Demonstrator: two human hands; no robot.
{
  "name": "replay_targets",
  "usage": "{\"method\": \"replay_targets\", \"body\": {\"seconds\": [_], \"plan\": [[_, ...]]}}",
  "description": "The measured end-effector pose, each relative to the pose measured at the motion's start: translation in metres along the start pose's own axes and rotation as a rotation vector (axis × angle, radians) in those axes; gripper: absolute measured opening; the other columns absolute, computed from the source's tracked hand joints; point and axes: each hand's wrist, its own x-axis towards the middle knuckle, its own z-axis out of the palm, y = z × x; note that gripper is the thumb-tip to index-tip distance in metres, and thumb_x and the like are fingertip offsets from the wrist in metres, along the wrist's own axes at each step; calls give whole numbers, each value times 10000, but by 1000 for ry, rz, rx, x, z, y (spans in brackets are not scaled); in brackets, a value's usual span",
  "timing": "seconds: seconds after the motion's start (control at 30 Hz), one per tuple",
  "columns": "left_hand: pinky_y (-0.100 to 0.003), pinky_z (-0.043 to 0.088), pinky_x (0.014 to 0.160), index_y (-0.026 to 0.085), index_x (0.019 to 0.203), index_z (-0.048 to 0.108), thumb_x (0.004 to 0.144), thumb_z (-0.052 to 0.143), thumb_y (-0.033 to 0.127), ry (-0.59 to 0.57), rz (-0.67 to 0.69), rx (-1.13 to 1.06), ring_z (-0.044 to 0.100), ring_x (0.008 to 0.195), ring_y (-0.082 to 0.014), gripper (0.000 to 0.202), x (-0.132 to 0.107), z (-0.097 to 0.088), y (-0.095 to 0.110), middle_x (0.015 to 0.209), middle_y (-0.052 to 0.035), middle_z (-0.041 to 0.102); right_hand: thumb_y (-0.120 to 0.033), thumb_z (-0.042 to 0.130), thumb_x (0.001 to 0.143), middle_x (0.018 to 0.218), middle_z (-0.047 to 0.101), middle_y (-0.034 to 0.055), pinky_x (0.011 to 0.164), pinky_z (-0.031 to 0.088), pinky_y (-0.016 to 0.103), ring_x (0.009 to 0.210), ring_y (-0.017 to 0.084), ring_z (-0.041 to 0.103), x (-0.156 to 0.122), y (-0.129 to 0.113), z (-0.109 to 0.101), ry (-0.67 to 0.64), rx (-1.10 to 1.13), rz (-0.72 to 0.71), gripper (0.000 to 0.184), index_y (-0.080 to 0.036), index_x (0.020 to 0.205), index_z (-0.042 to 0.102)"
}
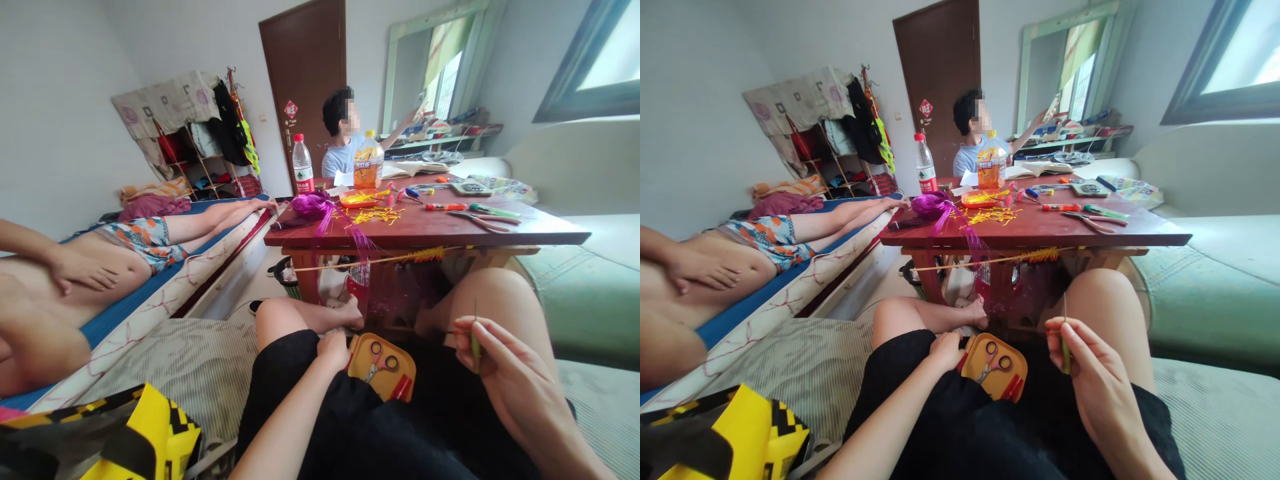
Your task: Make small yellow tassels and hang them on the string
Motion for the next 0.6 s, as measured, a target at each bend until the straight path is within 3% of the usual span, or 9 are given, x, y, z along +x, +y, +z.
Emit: {"method": "replay_targets", "body": {"seconds": [0.13, 0.23, 0.4, 0.5, 0.6], "plan": [[-380, 484, 781, 175, 1077, 544, 844, 522, 295, -65, -85, -123, 569, 935, -193, 263, 17, 25, 4, 1095, -66, 565, -444, 710, 623, 608, 578, 1, 430, 369, 194, 530, 115, 459, -4, 3, 2, -17, -47, 1, 299, -188, 771, 670], [-385, 491, 767, 156, 1079, 540, 845, 519, 300, 12, -109, -293, 575, 913, -193, 275, 23, 20, 0, 1080, -67, 569, -444, 709, 626, 606, 569, -3, 419, 354, 204, 506, 114, 449, -5, 7, 2, -38, -52, 24, 302, -186, 775, 661], [-302, 492, 629, 135, 1010, 543, 862, 480, 336, 326, -76, -663, 578, 708, -129, 258, 10, -29, -1, 898, -37, 594, -443, 660, 691, 604, 558, -11, 437, 346, 194, 507, 104, 429, -11, 4, 4, -161, -74, 55, 269, -183, 757, 641], [-218, 429, 572, 177, 1033, 500, 846, 426, 389, 526, 7, -839, 517, 558, -83, 292, -25, -65, 9, 681, 44, 526, -452, 589, 758, 569, 515, -29, 450, 328, 191, 497, 95, 395, -16, -2, 10, -309, -133, 52, 277, -178, 732, 622], [-199, 389, 570, 221, 1095, 464, 794, 457, 366, 608, 146, -884, 483, 551, -95, 335, -66, -85, 22, 597, 74, 455, -460, 535, 798, 541, 475, -36, 459, 320, 201, 490, 95, 364, -21, -10, 16, -391, -214, 15, 305, -173, 731, 611]]}}
